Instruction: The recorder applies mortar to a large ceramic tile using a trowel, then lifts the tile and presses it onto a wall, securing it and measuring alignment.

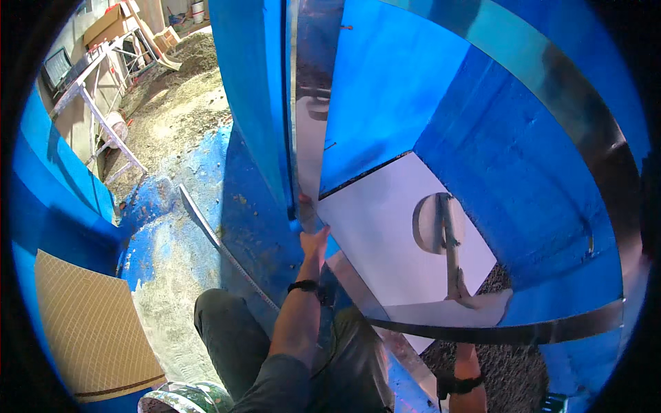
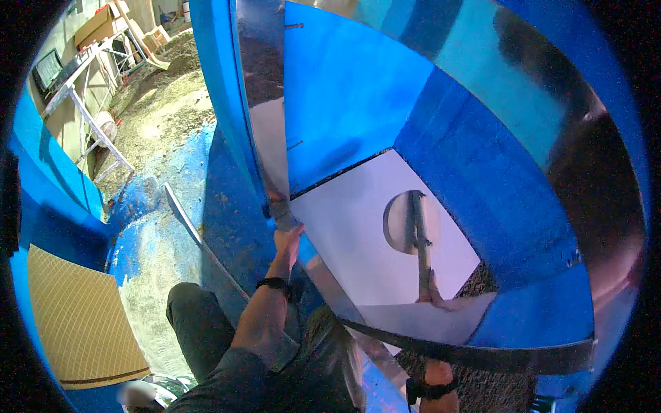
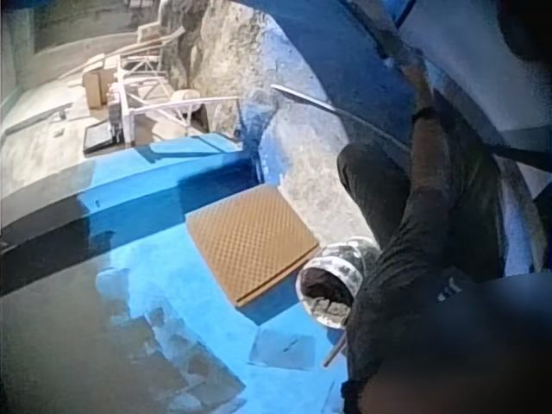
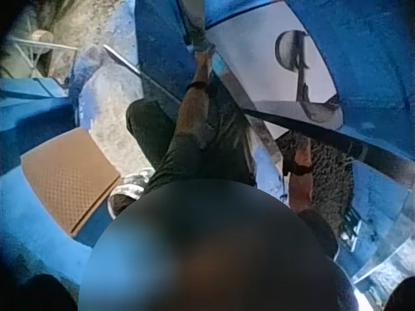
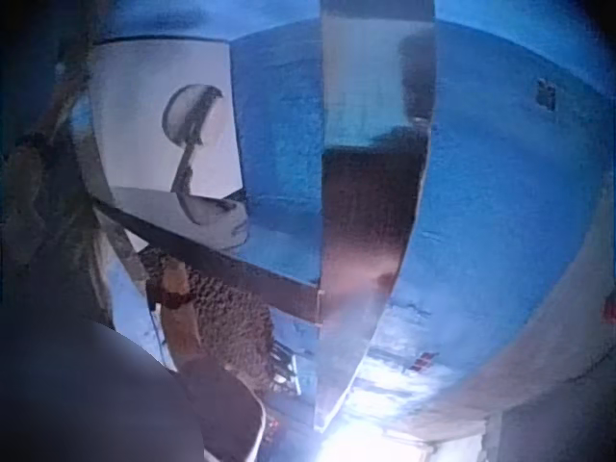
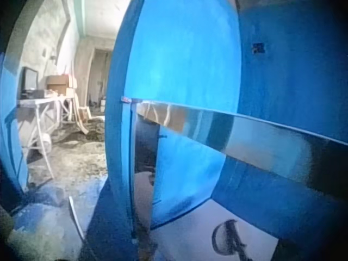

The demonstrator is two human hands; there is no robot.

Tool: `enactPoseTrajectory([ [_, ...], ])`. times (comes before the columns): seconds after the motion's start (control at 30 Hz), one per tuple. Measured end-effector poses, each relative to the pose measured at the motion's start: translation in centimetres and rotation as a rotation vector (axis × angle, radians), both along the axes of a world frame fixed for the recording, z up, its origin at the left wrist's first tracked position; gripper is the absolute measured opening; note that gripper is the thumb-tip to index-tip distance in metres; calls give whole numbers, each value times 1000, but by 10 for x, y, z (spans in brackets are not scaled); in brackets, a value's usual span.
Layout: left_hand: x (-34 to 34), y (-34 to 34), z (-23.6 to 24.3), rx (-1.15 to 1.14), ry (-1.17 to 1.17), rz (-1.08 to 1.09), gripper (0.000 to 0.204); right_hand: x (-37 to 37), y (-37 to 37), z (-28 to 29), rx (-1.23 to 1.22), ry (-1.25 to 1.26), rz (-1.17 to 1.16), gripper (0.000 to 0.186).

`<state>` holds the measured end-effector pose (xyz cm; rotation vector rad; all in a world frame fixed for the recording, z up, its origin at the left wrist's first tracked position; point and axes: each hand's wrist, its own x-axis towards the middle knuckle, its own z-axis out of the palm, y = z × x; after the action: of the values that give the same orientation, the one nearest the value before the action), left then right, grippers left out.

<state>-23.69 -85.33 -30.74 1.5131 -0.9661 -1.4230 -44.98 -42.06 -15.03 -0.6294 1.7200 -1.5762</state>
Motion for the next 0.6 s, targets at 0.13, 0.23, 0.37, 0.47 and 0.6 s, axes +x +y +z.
enactPoseTrajectory([
  [0.13, -41, 15, 14, -100, 154, -40, 27, -46, -20, -49, 46, 624, 36, 46],
  [0.23, -14, 11, 6, -85, 21, -86, 52, 6, -73, 14, 293, 816, 100, 50],
  [0.37, -3, -2, -14, -71, -102, -134, 73, 25, -100, 94, 462, 297, 7, 50],
  [0.47, 21, -14, -22, -172, -13, 6, 29, 37, -124, 112, 227, 337, -193, 46],
  [0.6, -29, 23, 29, -139, -101, -103, 24, -32, -99, 36, 501, 287, -236, 62],
])
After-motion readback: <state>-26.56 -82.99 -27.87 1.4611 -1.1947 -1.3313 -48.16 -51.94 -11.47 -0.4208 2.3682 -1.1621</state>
